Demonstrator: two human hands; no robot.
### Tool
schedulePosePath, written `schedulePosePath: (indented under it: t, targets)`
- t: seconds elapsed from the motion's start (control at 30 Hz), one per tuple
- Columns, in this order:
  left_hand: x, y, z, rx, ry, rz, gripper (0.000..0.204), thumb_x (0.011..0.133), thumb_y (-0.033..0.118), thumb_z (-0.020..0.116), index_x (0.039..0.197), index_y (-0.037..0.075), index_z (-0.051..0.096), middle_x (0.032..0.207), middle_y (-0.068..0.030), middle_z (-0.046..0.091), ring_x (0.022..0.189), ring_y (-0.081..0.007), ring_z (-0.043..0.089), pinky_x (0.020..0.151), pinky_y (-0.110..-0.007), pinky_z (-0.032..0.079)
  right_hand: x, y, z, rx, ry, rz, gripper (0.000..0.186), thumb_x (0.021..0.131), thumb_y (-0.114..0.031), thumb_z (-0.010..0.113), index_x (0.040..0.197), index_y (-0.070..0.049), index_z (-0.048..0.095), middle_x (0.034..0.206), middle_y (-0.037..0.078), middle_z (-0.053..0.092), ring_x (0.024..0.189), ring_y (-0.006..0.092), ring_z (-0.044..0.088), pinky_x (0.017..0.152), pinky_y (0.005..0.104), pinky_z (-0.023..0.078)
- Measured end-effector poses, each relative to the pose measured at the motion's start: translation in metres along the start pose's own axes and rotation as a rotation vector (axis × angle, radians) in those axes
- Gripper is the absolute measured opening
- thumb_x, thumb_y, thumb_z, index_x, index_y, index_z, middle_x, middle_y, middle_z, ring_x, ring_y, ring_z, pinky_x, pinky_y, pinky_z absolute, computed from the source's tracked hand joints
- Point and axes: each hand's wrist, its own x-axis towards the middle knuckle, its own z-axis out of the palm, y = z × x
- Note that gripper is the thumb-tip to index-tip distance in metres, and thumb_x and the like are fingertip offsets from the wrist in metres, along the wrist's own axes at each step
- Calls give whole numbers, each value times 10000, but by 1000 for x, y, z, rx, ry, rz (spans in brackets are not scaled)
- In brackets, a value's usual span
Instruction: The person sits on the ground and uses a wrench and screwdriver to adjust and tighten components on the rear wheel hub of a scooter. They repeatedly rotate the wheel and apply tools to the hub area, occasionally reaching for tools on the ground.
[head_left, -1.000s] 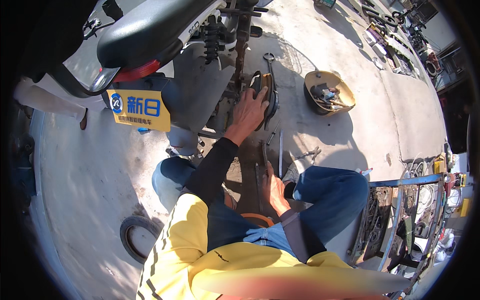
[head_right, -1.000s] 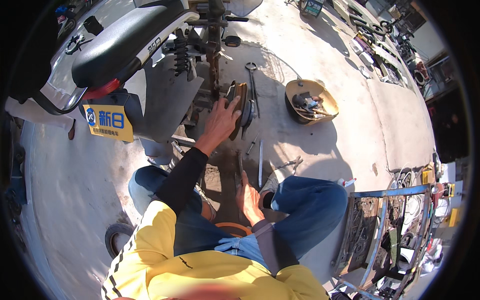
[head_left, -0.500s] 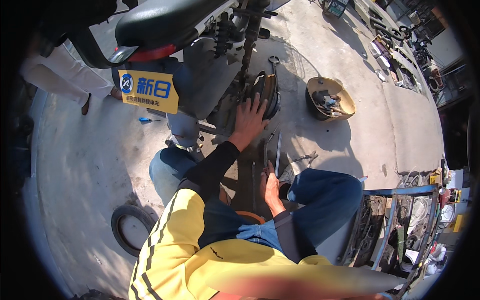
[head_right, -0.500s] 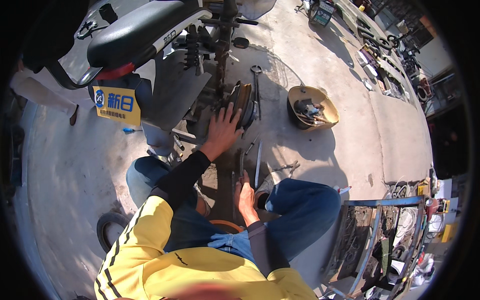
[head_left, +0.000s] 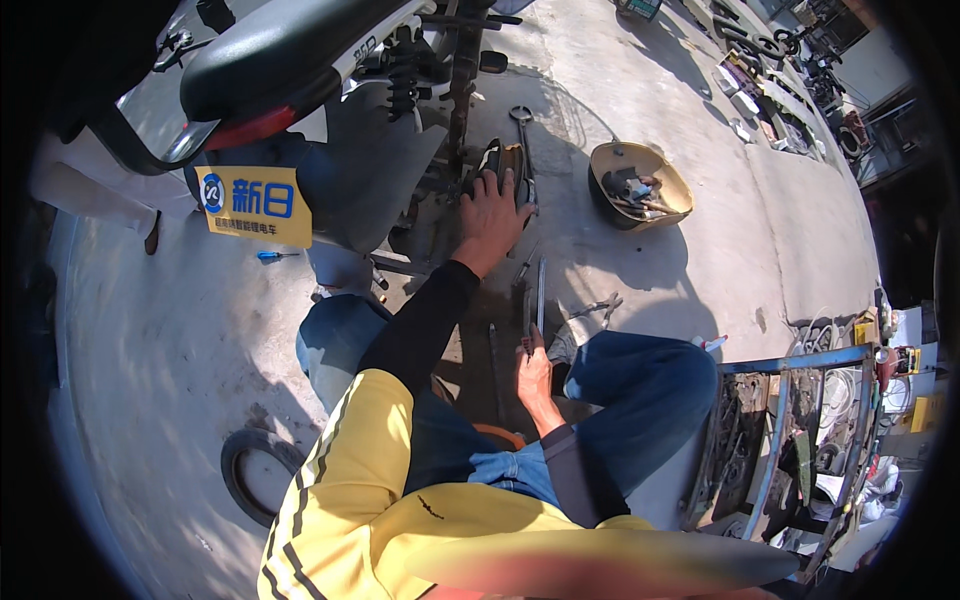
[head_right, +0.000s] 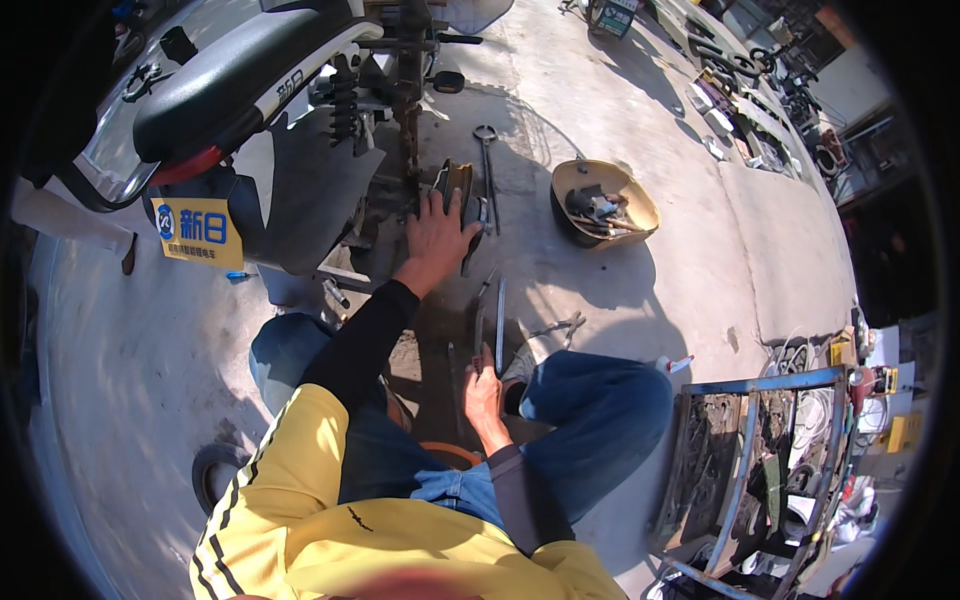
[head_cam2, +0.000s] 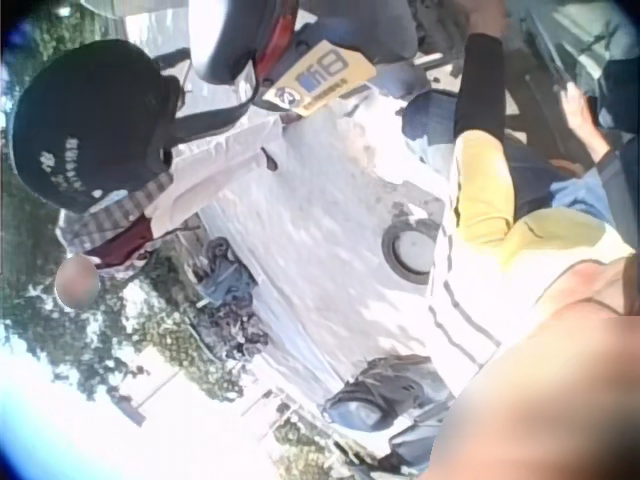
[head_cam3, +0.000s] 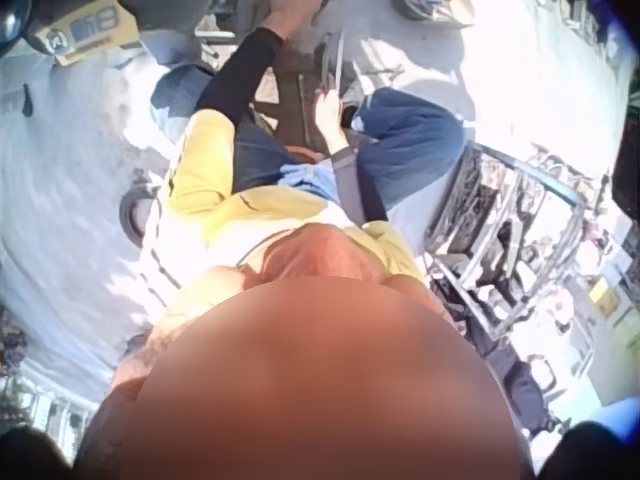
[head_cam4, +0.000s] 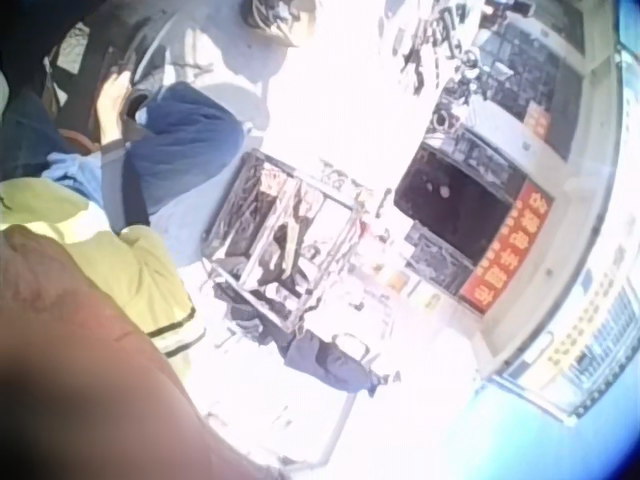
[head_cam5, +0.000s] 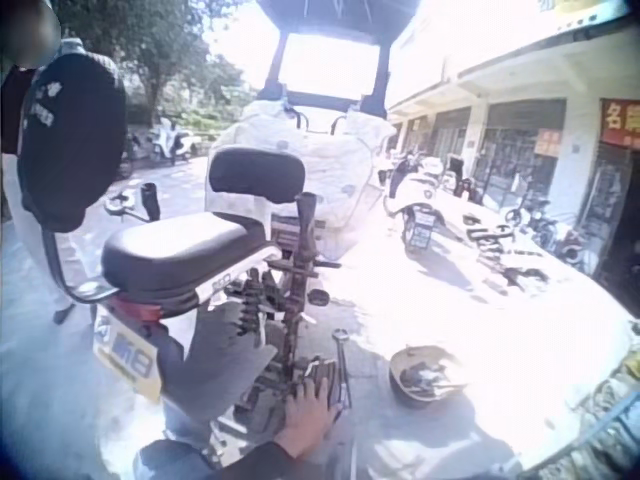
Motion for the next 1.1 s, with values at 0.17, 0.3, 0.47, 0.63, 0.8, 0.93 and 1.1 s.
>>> schedulePosePath:
  t: [0.17, 0.3, 0.47, 0.63, 0.8, 0.93, 1.1]
  targets:
    - [13, 13, 2, -19, -8, -44, 747, 959, 522, 654, 1496, 28, 495, 1387, -176, 479, 1315, -367, 472, 930, -531, 500, 1, 4, -4, -29, -13, 51, 567, 1017, -162, 569, 1551, -40, 424, 1253, 289, 672, 1139, 427, 676, 958, 461, 532]
    - [7, 13, 5, -6, -14, -34, 755, 954, 502, 672, 1493, 8, 488, 1391, -182, 472, 1326, -375, 457, 977, -533, 474, 4, -1, -1, 34, 7, 47, 581, 1010, -165, 574, 1557, -49, 417, 1248, 290, 674, 1134, 435, 675, 957, 471, 529]
    - [-3, 13, -1, 41, -37, -32, 768, 953, 502, 671, 1507, 7, 478, 1424, -188, 454, 1314, -373, 459, 981, -530, 461, 17, -3, 8, -11, 55, 86, 664, 1010, -232, 579, 1599, -87, 311, 932, 323, 715, 852, 504, 703, 740, 559, 538]
    - [11, 15, 2, 103, 29, -13, 756, 946, 507, 678, 1483, 2, 512, 1467, -188, 437, 1289, -363, 474, 943, -520, 474, 26, 11, 24, 68, 154, 13, 676, 995, -204, 609, 1593, -82, 317, 933, 320, 716, 856, 503, 703, 748, 553, 536]
    - [38, 22, -1, 129, -32, -63, 704, 943, 485, 688, 1428, -7, 554, 1355, -170, 476, 1257, -362, 491, 934, -517, 484, 26, -7, 2, 121, 14, 180, 678, 1002, -214, 594, 1598, -70, 305, 1046, 343, 700, 955, 495, 702, 823, 518, 542]
    - [48, 35, 7, 103, -31, -68, 636, 957, 443, 681, 1375, -26, 583, 1261, -163, 491, 1225, -365, 510, 939, -517, 486, 50, 31, 9, 126, 196, 105, 681, 1007, -228, 586, 1600, -70, 290, 1088, 350, 692, 994, 488, 703, 850, 506, 544]
    - [30, 0, -11, 102, 72, 65, 474, 995, 343, 641, 1282, -33, 660, 1265, -209, 559, 1210, -394, 538, 982, -496, 482, 123, 46, -12, 46, 217, 294, 495, 991, -277, 589, 1448, -141, 457, 1161, 291, 693, 1083, 515, 652, 923, 557, 503]
